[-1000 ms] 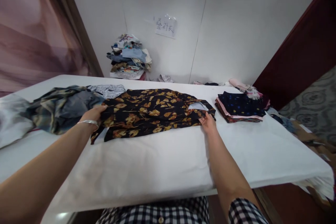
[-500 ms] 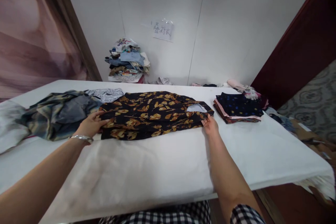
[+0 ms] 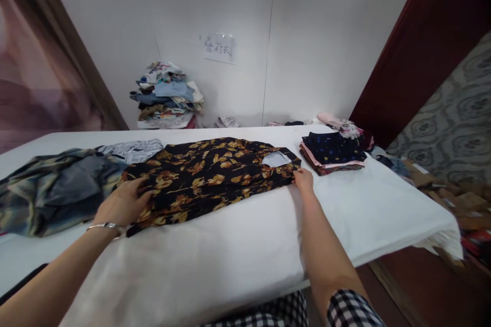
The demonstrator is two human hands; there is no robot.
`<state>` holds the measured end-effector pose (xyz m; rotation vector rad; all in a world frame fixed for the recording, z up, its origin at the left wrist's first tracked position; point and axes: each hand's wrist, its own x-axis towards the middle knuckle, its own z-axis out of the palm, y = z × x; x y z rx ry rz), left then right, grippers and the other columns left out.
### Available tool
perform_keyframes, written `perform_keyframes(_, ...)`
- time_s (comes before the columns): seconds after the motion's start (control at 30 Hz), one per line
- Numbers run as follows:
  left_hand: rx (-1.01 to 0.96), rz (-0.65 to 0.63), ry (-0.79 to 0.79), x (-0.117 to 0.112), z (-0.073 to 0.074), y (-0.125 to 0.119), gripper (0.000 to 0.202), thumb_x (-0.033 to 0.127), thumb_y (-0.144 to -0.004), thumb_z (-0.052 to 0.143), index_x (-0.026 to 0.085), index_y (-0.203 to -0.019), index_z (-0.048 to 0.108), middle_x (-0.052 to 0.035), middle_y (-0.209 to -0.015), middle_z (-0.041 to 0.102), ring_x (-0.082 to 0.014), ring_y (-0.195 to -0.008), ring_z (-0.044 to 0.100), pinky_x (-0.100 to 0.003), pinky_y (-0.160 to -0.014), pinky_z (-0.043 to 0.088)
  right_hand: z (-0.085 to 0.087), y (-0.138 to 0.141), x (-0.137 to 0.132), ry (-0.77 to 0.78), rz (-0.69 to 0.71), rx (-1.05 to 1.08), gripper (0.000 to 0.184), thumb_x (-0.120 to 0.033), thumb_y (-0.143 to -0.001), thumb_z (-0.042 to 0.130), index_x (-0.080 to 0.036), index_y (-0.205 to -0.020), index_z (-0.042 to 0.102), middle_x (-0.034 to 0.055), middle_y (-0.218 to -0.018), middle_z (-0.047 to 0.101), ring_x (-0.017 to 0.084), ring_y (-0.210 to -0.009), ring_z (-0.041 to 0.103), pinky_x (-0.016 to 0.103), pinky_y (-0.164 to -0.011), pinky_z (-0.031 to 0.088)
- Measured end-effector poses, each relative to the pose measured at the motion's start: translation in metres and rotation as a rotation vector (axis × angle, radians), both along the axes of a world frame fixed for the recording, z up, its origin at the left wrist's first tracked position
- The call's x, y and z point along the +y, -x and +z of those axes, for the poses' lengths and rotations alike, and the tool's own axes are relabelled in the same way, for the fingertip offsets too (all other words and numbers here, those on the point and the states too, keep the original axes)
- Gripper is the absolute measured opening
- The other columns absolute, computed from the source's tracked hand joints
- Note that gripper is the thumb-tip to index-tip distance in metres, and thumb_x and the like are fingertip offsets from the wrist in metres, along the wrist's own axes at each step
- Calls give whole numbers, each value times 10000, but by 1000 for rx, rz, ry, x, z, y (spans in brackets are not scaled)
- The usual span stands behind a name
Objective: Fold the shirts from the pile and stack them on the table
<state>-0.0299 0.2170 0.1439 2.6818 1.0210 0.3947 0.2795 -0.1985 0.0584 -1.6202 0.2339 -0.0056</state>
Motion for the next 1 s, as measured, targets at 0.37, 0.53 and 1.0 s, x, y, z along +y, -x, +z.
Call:
perform_keyframes(0.37,87,-502,-53,-114,-15,-169,457,481,-890,333,225,-1127,628,-62,-1218,626,-210,-1142,551,-304,-976,416,14,5,-9,567,13,-167,344,-394,-838,492,-187,-1051,666,79,-1094,675,214,-1019,599,325,-934,425)
perform_keyframes(0.53,199,-445,-43,-136,-33,-208,384,478,-821,481,206,-1017,670,-103,-1099,679,-259,-1037,609,-335,-867,463,13,8,-6,740,100,-107,241,-333,-805,548,-225,-956,702,47,-1029,694,215,-987,613,306,-868,449)
perform_keyframes(1.0,-24,-500,-49,-129,-23,-174,331,385,-871,426,208,-1070,623,-46,-1079,670,-168,-995,606,-254,-874,454,13,6,-10,929,70,-88,418,-280,-836,491,-196,-1237,572,94,-1287,561,241,-1216,478,308,-961,403)
